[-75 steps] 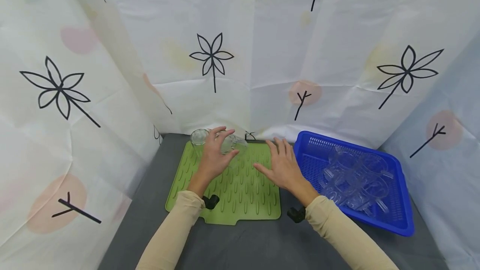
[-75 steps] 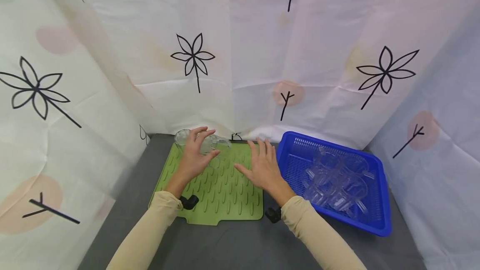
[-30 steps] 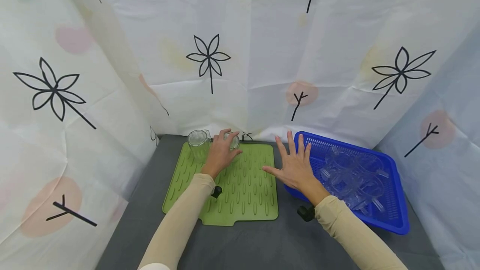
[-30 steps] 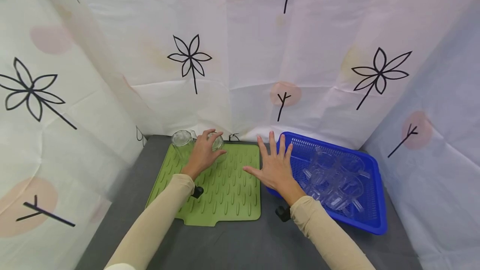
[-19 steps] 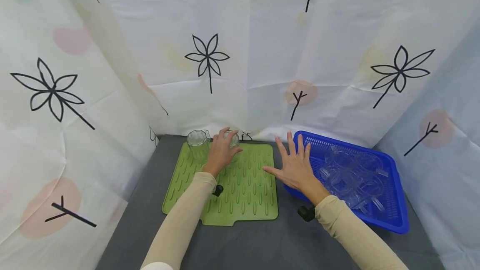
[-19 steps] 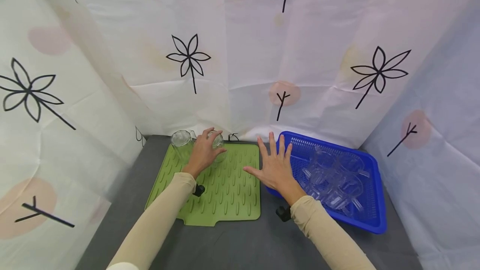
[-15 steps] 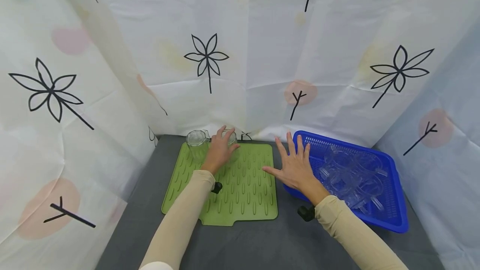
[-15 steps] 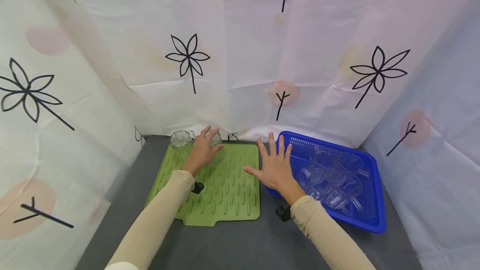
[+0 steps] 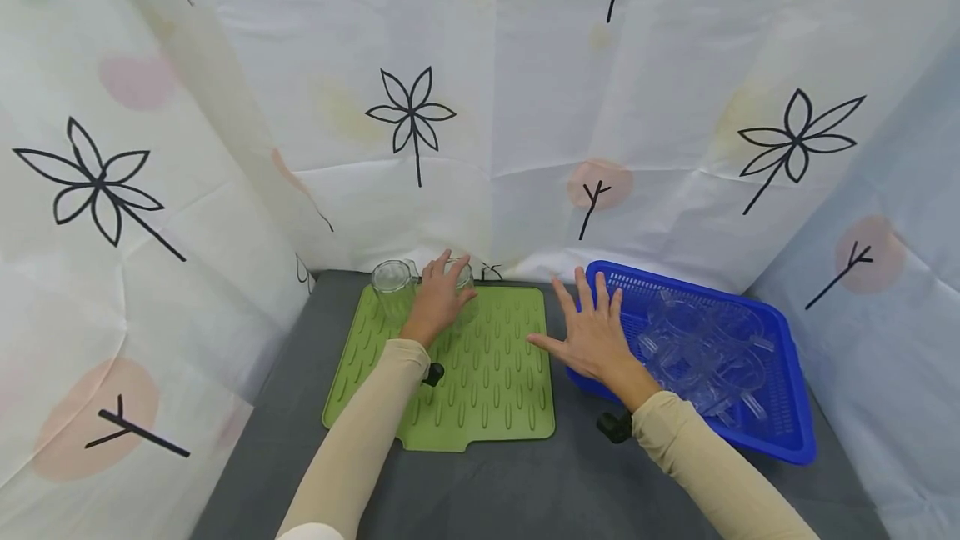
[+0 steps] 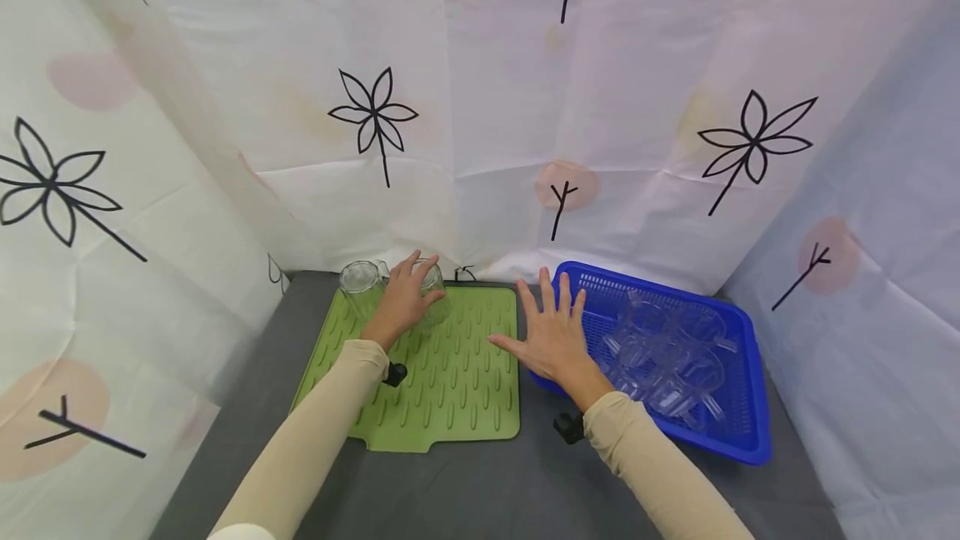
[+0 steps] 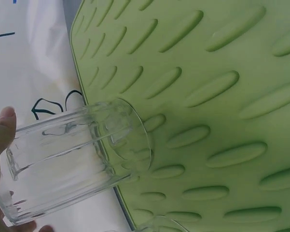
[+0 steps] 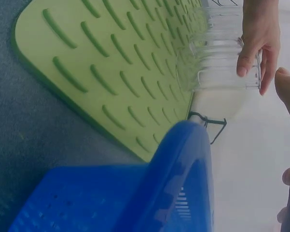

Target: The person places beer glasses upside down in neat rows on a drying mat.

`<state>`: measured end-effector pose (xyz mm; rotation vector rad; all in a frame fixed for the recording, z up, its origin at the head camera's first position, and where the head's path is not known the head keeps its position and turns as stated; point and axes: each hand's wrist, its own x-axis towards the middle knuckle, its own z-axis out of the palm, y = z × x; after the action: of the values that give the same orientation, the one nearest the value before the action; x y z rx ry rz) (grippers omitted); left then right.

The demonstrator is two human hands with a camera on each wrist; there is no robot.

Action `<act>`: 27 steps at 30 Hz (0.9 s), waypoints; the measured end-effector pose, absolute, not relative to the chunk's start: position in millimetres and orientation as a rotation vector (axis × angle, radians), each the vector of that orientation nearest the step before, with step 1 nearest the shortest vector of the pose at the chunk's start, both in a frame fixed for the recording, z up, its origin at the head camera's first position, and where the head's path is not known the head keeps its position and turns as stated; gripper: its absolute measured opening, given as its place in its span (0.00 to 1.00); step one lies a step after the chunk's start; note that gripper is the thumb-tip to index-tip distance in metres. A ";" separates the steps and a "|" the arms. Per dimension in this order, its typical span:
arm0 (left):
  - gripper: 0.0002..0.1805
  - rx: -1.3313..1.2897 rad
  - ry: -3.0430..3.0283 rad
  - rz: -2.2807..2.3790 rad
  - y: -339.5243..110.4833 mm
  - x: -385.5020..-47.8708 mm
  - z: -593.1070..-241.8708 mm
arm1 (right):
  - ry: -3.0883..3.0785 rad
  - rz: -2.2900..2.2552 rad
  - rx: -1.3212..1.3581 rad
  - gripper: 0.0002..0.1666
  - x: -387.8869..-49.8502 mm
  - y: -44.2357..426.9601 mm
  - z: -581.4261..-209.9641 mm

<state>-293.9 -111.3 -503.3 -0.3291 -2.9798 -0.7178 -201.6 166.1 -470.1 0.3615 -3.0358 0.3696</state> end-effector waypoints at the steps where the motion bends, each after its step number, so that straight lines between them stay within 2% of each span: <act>1: 0.40 -0.329 -2.985 -0.697 -111.3 -293.9 -503.3 | -3.034 0.375 0.360 0.64 -201.5 167.6 -470.0; 14: 0.47 -0.335 -2.931 -0.573 -114.7 -291.4 -495.6 | -3.049 0.398 0.289 0.64 -197.5 193.1 -464.0; 27: 0.55 -0.244 -2.820 -0.655 -133.0 -269.6 -488.1 | -3.076 0.399 0.247 0.64 -189.5 226.8 -459.4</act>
<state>-269.6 -133.0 -488.1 -0.2442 -2.8202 -0.6550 -189.5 226.8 -459.4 0.2469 -3.0755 0.3986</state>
